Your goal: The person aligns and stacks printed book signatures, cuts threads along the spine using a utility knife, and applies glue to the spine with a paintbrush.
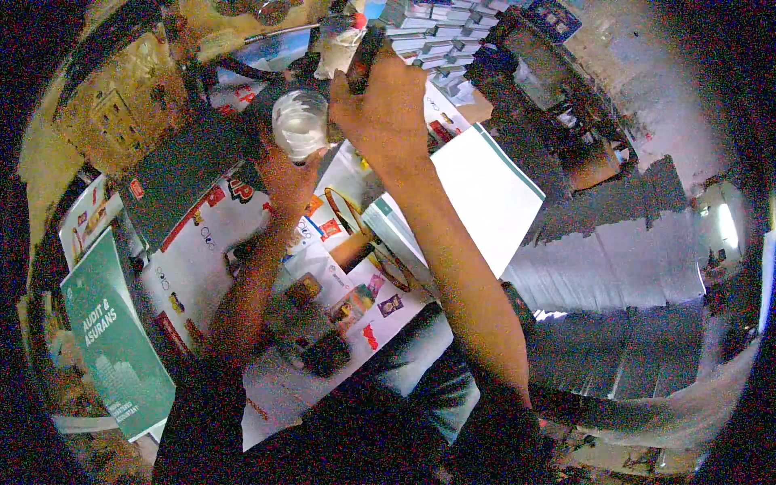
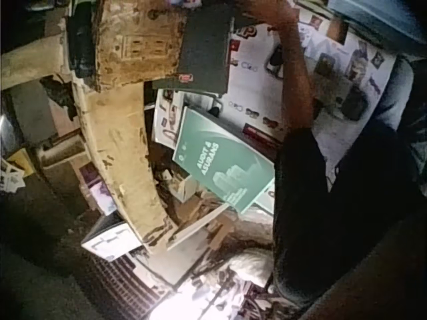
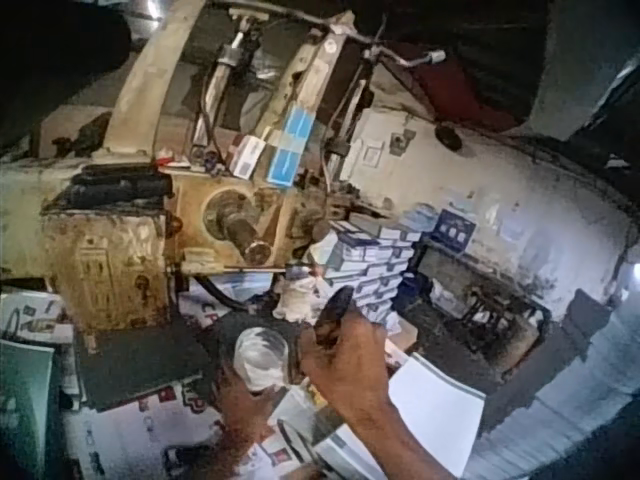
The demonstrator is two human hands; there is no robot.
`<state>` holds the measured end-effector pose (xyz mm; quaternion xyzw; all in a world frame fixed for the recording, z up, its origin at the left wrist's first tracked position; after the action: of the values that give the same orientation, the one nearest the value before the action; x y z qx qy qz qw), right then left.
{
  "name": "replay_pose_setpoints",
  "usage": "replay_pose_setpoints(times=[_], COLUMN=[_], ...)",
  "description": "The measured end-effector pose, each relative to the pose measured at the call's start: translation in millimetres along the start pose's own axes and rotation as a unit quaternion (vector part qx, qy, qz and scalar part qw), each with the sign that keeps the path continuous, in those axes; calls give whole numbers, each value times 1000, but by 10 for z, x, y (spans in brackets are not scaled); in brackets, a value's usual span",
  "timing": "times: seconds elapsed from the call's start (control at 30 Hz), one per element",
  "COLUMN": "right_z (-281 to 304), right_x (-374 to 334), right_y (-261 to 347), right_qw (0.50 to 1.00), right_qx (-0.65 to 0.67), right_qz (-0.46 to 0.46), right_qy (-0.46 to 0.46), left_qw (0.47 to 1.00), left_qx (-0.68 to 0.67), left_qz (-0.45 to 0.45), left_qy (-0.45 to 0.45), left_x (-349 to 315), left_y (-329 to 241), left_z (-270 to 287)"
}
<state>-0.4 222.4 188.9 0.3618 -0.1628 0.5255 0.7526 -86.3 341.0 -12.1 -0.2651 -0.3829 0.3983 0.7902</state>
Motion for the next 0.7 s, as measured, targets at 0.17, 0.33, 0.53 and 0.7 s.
replay_pose_setpoints(times=[0.17, 0.33, 0.53, 0.7], right_z=[80, 111, -70, 210], right_x=[-94, -295, -770, -1207], right_y=[-89, -464, -1016, -1168], right_qw=[1000, 997, 840, 661], right_qx=[21, 18, 482, 681], right_qz=[1, -78, -246, -299], right_qy=[-18, -18, -34, -103], left_qw=[998, 994, 999, 996], left_qx=[-62, -100, -44, -59], left_qz=[-5, 13, -21, -73], left_qy=[18, 37, 13, 2], left_x=[27, 55, 0, 25], left_y=[51, 168, -13, -105], left_z=[-38, -47, 40, 15])
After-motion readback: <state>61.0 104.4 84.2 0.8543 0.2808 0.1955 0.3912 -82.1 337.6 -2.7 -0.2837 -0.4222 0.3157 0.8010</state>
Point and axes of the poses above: each hand's wrist, its own x-axis towards the middle knuckle, its own z-axis out of the back of the hand, y = z × x, the point moved 8 cm from there along x, towards the middle knuckle, and after that the axes turned 12 degrees about y, right-handed, at the moved point
